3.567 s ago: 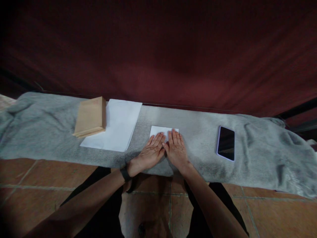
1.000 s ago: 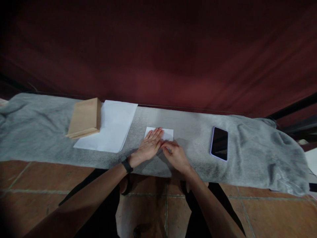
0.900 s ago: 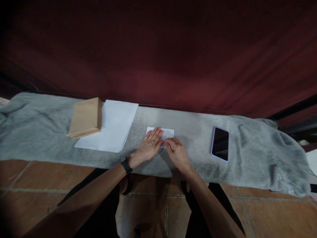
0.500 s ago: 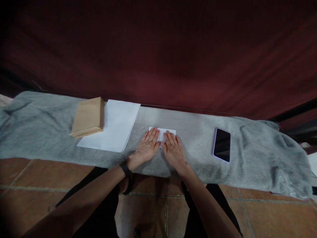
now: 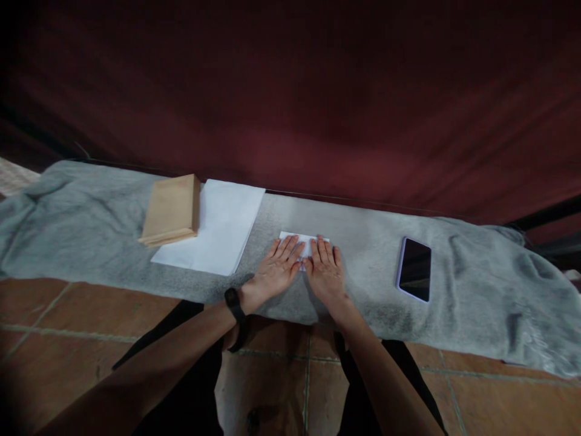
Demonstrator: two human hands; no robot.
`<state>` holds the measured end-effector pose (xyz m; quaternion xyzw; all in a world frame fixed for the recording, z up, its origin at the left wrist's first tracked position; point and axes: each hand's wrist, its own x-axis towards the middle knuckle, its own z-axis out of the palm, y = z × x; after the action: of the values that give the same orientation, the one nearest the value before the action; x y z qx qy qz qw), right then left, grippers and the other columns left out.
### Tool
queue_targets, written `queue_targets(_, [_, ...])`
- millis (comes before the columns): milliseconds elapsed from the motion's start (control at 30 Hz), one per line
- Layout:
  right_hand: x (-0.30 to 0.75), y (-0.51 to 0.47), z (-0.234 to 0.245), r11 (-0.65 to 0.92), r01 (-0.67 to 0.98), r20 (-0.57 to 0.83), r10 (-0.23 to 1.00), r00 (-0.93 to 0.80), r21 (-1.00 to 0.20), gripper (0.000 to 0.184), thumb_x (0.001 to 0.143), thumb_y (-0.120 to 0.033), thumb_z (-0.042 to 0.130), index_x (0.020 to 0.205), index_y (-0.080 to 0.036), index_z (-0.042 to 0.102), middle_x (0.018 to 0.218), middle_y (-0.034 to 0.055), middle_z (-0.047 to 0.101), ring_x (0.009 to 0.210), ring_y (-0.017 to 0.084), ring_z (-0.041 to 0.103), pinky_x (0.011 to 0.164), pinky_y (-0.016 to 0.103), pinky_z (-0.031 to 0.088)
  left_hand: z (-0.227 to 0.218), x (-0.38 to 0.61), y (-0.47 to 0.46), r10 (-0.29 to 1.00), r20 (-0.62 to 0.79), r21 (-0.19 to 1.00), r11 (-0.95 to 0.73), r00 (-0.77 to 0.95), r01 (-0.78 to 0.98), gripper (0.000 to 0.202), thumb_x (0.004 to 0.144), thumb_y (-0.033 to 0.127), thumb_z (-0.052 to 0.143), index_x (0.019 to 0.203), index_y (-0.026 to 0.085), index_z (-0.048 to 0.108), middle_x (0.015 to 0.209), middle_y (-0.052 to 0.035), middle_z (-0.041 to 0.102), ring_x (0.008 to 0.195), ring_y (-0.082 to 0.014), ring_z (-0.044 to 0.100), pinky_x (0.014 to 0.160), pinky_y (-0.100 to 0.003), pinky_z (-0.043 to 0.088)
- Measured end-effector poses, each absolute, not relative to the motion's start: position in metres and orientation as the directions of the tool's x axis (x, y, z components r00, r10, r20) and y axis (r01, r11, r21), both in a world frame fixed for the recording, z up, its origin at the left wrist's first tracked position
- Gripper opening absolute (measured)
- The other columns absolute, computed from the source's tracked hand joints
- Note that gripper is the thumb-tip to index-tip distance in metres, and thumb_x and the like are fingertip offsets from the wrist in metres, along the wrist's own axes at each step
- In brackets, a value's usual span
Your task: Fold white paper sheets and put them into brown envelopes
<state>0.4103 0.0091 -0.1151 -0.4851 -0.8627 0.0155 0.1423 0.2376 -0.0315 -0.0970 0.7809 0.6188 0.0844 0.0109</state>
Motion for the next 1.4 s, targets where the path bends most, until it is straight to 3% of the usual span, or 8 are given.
queue_targets(433, [0.418, 0.002, -0.118, 0.539, 0.828, 0.228, 0.835, -0.5, -0.158, 0.063, 0.108, -0.041, 0.028, 0.158, -0.003, 0.029, 0.164, 0.0203, 0.031, 0.152, 0.032, 0.029, 0.123, 0.053, 0.021, -0.101, 0.237, -0.033, 0.962, 0.133, 0.086, -0.25, 0.238, 0.964, 0.055, 0.107, 0.038, 0.031, 0.158, 0.019, 0.033, 0.167, -0.0095, 0.029, 0.156, -0.0253, 0.021, 0.128, -0.048, 0.018])
queue_targets(767, [0.425, -0.01, -0.116, 0.579, 0.786, 0.205, 0.814, -0.544, -0.215, 0.063, 0.108, -0.043, 0.03, 0.161, -0.01, 0.025, 0.164, 0.017, 0.033, 0.153, 0.029, 0.028, 0.125, 0.055, 0.018, -0.1, 0.235, -0.032, 0.968, 0.095, 0.106, -0.244, 0.234, 0.964, 0.054, 0.107, 0.038, 0.031, 0.158, 0.019, 0.034, 0.167, -0.0108, 0.027, 0.156, -0.0247, 0.022, 0.128, -0.048, 0.018])
queue_targets(1133, [0.417, -0.032, -0.105, 0.684, 0.689, 0.157, 0.728, -0.668, -0.24, 0.07, 0.104, -0.049, 0.037, 0.159, -0.006, 0.029, 0.165, 0.0173, 0.03, 0.155, 0.026, 0.024, 0.128, 0.047, 0.02, -0.097, 0.232, -0.031, 0.961, 0.098, 0.095, -0.267, 0.258, 0.959, 0.055, 0.106, 0.035, 0.03, 0.159, 0.019, 0.031, 0.168, -0.0103, 0.026, 0.156, -0.0232, 0.02, 0.128, -0.047, 0.018])
queue_targets(1400, [0.423, -0.024, -0.109, 0.665, 0.707, 0.183, 0.747, -0.64, -0.242, 0.066, 0.106, -0.047, 0.034, 0.158, -0.005, 0.032, 0.165, 0.0178, 0.029, 0.155, 0.026, 0.023, 0.127, 0.047, 0.023, -0.098, 0.231, -0.032, 0.965, 0.1, 0.087, -0.25, 0.241, 0.964, 0.056, 0.107, 0.037, 0.03, 0.159, 0.019, 0.032, 0.168, -0.0123, 0.024, 0.156, -0.0248, 0.02, 0.127, -0.046, 0.019])
